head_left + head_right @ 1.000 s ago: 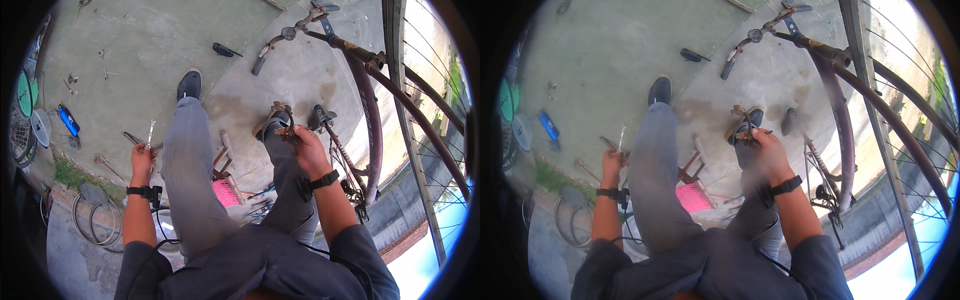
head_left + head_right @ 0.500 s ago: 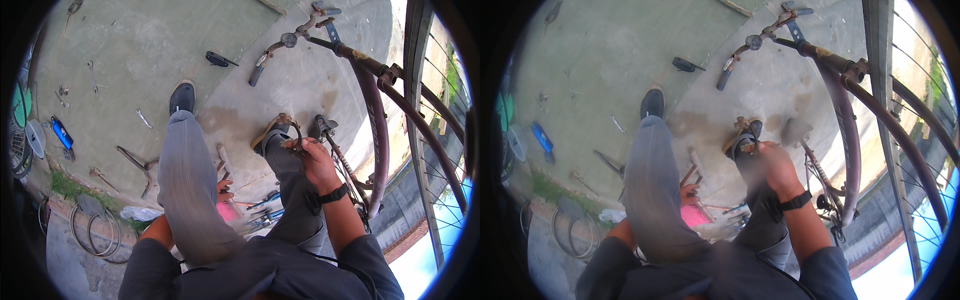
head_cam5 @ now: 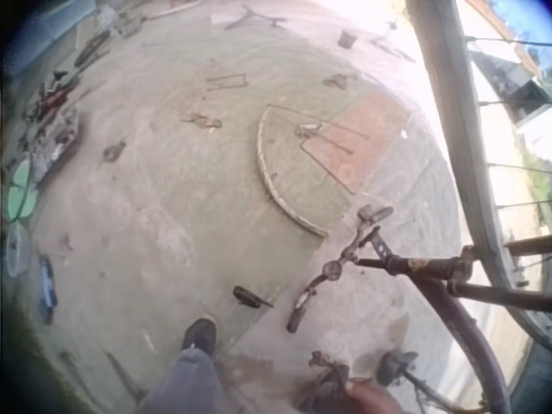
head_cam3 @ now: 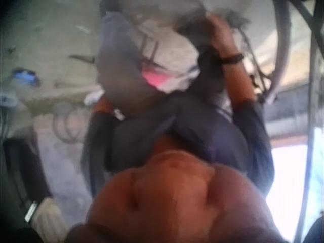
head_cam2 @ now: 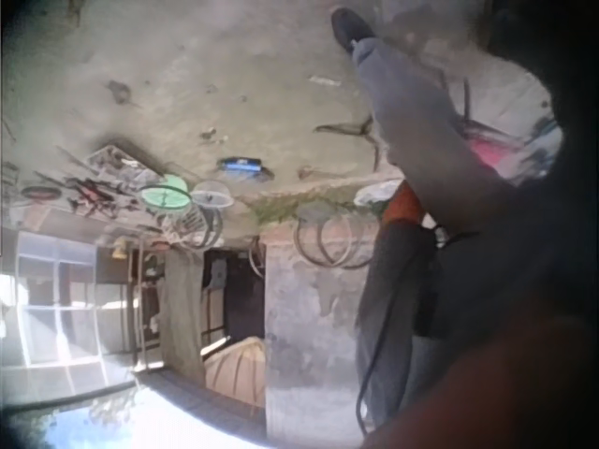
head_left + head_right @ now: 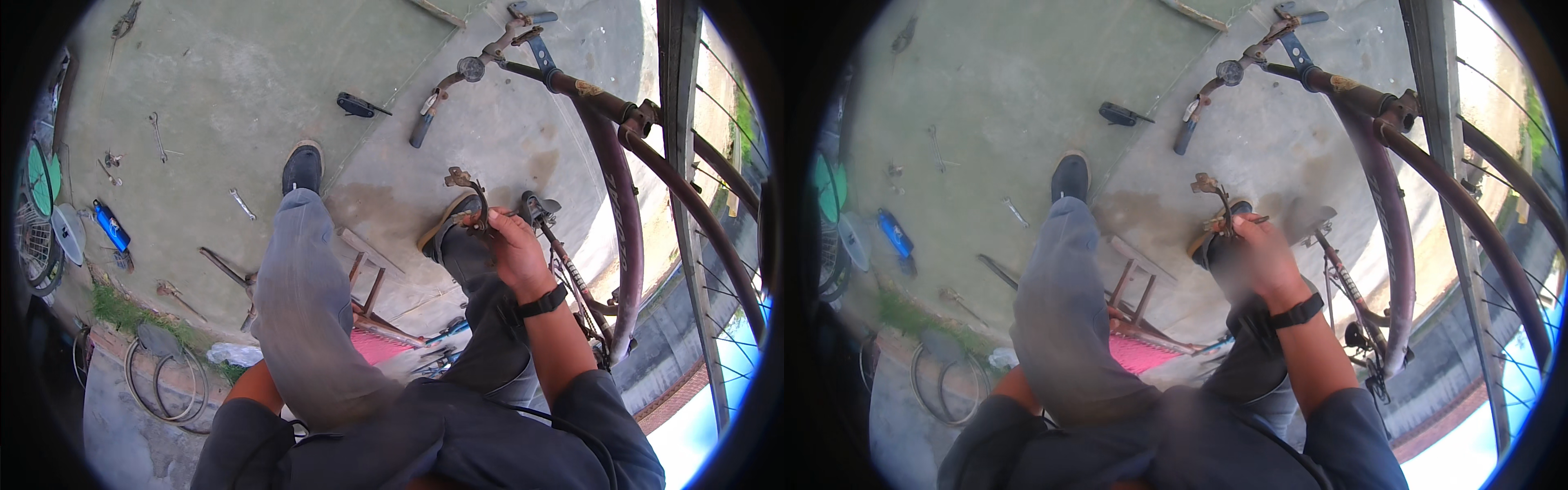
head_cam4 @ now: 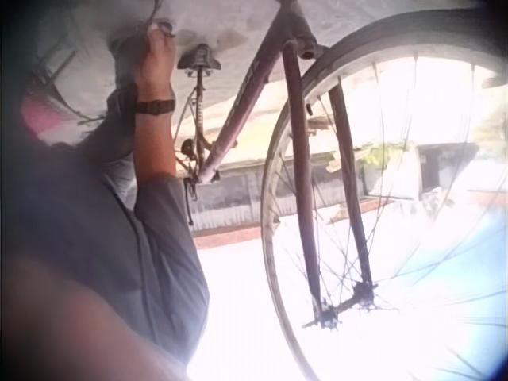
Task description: The person assembles a bicycle brake caliper by inserting a bolt and tightening it with a wrench. They then attach the caliper to the bicycle frame, insert a nut, and secure it by hand. Finally, they pick up a metal mudguard and position it near the rear wheel.
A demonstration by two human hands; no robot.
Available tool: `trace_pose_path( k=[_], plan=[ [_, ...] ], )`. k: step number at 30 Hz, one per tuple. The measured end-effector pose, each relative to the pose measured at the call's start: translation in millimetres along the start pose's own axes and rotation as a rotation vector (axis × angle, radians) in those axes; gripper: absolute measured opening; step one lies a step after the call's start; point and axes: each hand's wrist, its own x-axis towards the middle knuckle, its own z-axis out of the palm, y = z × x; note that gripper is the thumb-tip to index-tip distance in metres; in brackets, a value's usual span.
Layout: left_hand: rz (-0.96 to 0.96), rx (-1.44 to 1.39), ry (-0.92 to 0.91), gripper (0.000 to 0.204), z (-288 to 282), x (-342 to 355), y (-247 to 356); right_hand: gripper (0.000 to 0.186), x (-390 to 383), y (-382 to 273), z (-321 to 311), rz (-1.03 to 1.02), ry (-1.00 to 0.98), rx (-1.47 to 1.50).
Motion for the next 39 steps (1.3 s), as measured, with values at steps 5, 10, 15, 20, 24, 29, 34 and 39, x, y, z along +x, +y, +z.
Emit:
trace_pose_path(
  k=[5,10,15,20,24,29,34,39],
  plan=[
    [-0.037,0.007,0.051,0.035,-21,-3,-2,0.026,12,-4,-6,-0.092,-0.041,0.008],
    [-0.052,0.028,0.101,0.035,-47,4,1,0.026,22,-6,-12,-0.162,-0.079,0.061],
    [-0.027,0.108,0.152,0.034,-84,28,20,0.027,33,-22,-5,-0.293,-0.139,0.122],
    [-0.002,0.183,0.255,0.034,-143,53,31,0.029,34,-38,2,-0.445,-0.259,0.102],
    [0.040,0.171,0.426,0.033,-183,17,9,0.026,23,-34,4,-0.583,-0.318,0.049],
    [0.187,-0.047,0.790,0.033,-230,-72,13,0.022,-1,-18,10,-0.679,-0.336,0.021],
    [0.439,-0.271,1.218,0.024,-247,-133,118,0.020,-38,2,18,-0.827,-0.271,-0.122],
    [0.821,-0.255,0.964,0.027,-176,-183,215,0.018,-75,24,24,-1.157,-0.229,-0.310]
  ],
)
